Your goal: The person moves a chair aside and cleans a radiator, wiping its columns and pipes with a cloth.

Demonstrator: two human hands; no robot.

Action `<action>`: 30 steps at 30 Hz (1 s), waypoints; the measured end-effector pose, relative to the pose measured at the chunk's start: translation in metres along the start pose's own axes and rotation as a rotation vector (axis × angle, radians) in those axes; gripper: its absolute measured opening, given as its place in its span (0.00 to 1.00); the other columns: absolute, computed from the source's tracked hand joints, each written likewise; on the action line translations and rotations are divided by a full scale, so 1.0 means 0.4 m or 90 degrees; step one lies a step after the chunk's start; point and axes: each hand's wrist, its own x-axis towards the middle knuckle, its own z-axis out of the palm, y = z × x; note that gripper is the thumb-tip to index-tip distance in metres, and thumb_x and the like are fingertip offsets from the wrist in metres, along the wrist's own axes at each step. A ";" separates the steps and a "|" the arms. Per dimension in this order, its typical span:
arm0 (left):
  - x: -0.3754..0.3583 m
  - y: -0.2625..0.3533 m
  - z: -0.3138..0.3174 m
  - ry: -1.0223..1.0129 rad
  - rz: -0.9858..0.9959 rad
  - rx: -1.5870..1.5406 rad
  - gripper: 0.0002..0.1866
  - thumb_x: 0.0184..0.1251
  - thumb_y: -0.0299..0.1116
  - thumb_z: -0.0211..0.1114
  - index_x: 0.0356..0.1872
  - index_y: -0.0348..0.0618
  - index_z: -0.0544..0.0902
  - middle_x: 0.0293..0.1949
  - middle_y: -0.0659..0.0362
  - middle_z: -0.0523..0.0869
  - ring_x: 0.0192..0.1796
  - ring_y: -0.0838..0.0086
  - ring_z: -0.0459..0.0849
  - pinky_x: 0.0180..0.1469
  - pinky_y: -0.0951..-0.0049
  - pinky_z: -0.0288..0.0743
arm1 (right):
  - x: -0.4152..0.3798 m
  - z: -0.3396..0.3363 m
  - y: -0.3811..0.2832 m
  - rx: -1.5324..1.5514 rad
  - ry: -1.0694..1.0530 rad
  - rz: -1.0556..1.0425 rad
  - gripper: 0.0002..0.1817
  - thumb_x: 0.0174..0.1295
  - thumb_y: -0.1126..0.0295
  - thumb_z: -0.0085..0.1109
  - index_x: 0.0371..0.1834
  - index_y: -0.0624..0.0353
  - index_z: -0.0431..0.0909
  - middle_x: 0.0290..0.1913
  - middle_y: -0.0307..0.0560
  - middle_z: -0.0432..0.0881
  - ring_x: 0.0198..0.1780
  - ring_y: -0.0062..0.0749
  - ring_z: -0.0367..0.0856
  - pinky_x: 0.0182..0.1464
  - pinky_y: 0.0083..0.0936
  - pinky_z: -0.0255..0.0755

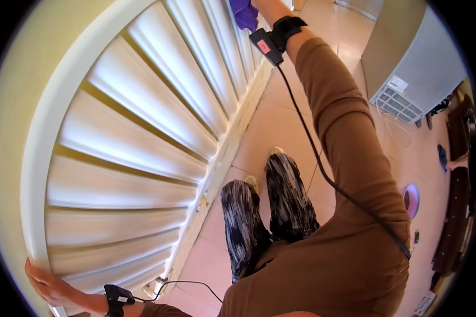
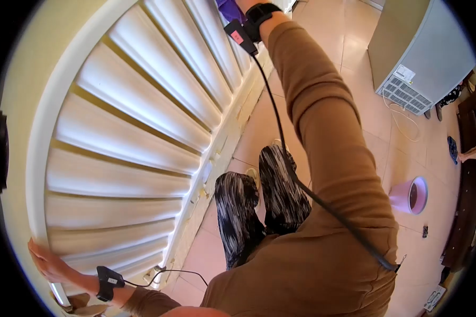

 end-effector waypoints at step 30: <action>0.005 -0.033 0.027 0.047 -0.073 -0.039 0.19 0.74 0.49 0.47 0.45 0.55 0.85 0.46 0.67 0.86 0.48 0.71 0.83 0.51 0.72 0.75 | -0.472 -0.116 0.381 -0.129 0.015 0.398 0.36 0.62 0.49 0.42 0.61 0.74 0.67 0.57 0.70 0.74 0.58 0.55 0.74 0.60 0.38 0.67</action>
